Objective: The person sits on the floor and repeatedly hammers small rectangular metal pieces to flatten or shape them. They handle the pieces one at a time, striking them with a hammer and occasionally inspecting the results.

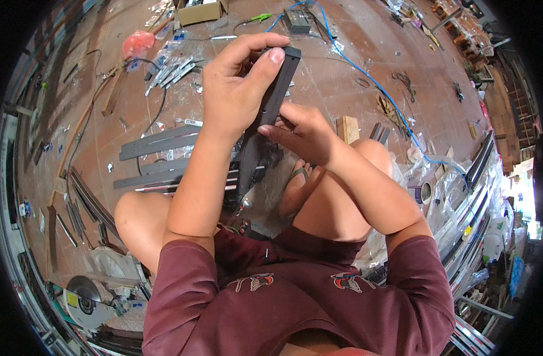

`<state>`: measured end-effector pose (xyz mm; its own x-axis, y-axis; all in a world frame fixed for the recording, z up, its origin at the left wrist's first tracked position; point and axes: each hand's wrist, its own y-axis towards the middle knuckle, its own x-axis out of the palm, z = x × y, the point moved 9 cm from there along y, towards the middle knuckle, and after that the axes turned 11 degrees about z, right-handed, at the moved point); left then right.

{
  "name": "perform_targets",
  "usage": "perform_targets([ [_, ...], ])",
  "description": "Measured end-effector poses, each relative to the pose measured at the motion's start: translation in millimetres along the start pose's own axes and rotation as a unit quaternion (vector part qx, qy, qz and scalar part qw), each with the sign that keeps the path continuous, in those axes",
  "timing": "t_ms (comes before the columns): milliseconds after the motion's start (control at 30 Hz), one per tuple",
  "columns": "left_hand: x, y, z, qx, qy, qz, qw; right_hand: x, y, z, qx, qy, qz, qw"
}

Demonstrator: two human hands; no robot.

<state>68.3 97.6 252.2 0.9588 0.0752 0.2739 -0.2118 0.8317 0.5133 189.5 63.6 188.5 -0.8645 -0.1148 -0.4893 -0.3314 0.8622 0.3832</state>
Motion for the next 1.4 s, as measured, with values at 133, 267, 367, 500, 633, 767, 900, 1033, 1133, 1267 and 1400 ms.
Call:
perform_targets([
  [133,-5,2,-10,-0.027,0.031,0.020,0.999,11,-8,10,0.051,0.084,-0.014,0.995],
  [267,-7,3,-21,-0.066,0.027,0.041,0.997,13,-14,35,0.079,0.109,0.011,0.991],
  [367,-14,9,-30,-0.048,0.063,0.065,0.995,-13,-6,43,0.132,0.070,0.068,0.986],
  [500,-40,15,-27,-0.039,0.084,0.115,0.989,-106,4,49,0.055,0.027,0.282,0.958],
  [633,-56,18,-28,-0.031,0.087,0.148,0.985,-233,-31,74,0.013,0.008,0.484,0.875],
  [767,-50,14,-41,-0.060,0.086,0.143,0.984,-300,-80,37,-0.071,-0.064,0.570,0.816],
  [900,-45,8,-47,-0.049,0.139,0.115,0.982,-333,-126,34,-0.074,-0.162,0.582,0.793],
  [1033,-37,0,-74,-0.090,0.192,0.096,0.973,-389,-184,72,0.044,-0.285,0.587,0.756],
  [1133,-31,-7,-91,-0.104,0.231,0.053,0.966,-421,-227,145,0.173,-0.331,0.584,0.721],
  [1267,-18,-20,-118,-0.124,0.269,-0.011,0.955,-432,-306,297,0.352,-0.293,0.548,0.700],
  [1400,-16,-33,-149,-0.139,0.304,-0.089,0.938,-366,-367,412,0.443,-0.185,0.503,0.719],
])
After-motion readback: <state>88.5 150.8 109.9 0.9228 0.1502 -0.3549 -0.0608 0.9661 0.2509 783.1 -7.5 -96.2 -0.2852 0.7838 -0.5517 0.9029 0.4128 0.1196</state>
